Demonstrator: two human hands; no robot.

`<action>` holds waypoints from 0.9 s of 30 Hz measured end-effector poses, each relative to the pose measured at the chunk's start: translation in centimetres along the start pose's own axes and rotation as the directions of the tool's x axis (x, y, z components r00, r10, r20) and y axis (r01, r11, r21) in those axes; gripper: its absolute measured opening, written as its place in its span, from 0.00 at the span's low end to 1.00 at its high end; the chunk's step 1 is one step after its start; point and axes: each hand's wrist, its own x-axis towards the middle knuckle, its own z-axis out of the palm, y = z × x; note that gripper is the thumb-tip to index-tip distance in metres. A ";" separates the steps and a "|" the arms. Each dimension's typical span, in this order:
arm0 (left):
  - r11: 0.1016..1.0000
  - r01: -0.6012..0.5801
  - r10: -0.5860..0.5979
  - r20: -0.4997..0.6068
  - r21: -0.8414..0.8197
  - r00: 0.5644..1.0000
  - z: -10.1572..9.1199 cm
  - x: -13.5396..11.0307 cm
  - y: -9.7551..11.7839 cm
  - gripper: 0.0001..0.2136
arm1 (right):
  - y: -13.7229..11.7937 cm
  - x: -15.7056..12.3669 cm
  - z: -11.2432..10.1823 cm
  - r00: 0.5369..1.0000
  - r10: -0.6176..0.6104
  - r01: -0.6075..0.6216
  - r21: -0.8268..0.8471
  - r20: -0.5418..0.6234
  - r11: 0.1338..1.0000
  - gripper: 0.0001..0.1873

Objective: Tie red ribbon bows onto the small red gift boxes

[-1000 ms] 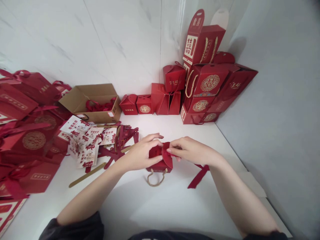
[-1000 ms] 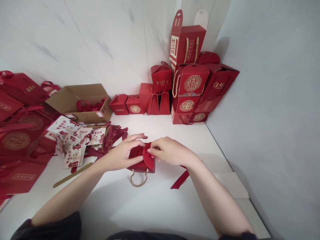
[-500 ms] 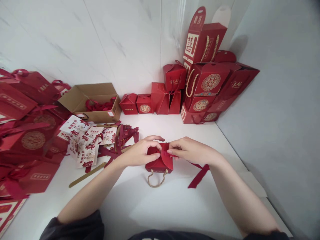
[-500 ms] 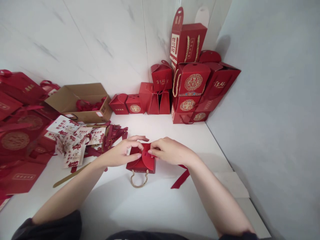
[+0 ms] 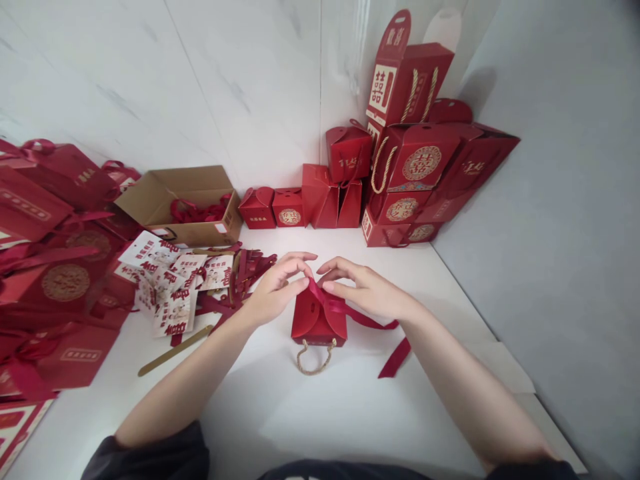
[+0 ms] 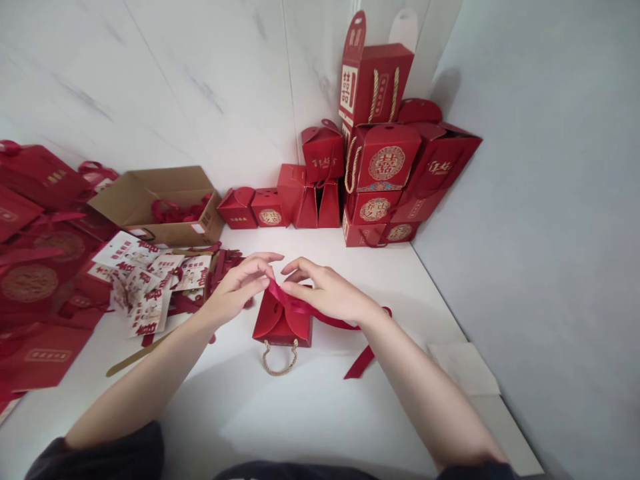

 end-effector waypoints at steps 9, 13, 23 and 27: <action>0.815 0.059 -0.124 0.073 0.576 0.990 0.1 -3.2 1.6 0.32 | 0.8 0.9 1.1 0.986 -0.088 0.140 0.424 -0.139 0.895 0.08; 0.865 0.135 -0.202 0.089 0.484 0.975 -0.2 -3.4 1.4 0.26 | 0.4 0.7 1.5 0.991 -0.116 0.129 0.298 -0.062 0.946 0.03; 0.960 0.243 -0.272 0.262 0.135 0.926 -2.5 -3.1 1.6 0.24 | 0.2 0.5 2.9 0.995 -0.095 0.094 -0.069 -0.013 0.993 0.09; 0.966 0.236 -0.257 0.272 0.106 0.928 -2.5 -3.1 1.6 0.24 | 0.3 0.6 2.8 0.993 -0.119 0.118 -0.068 -0.016 0.991 0.10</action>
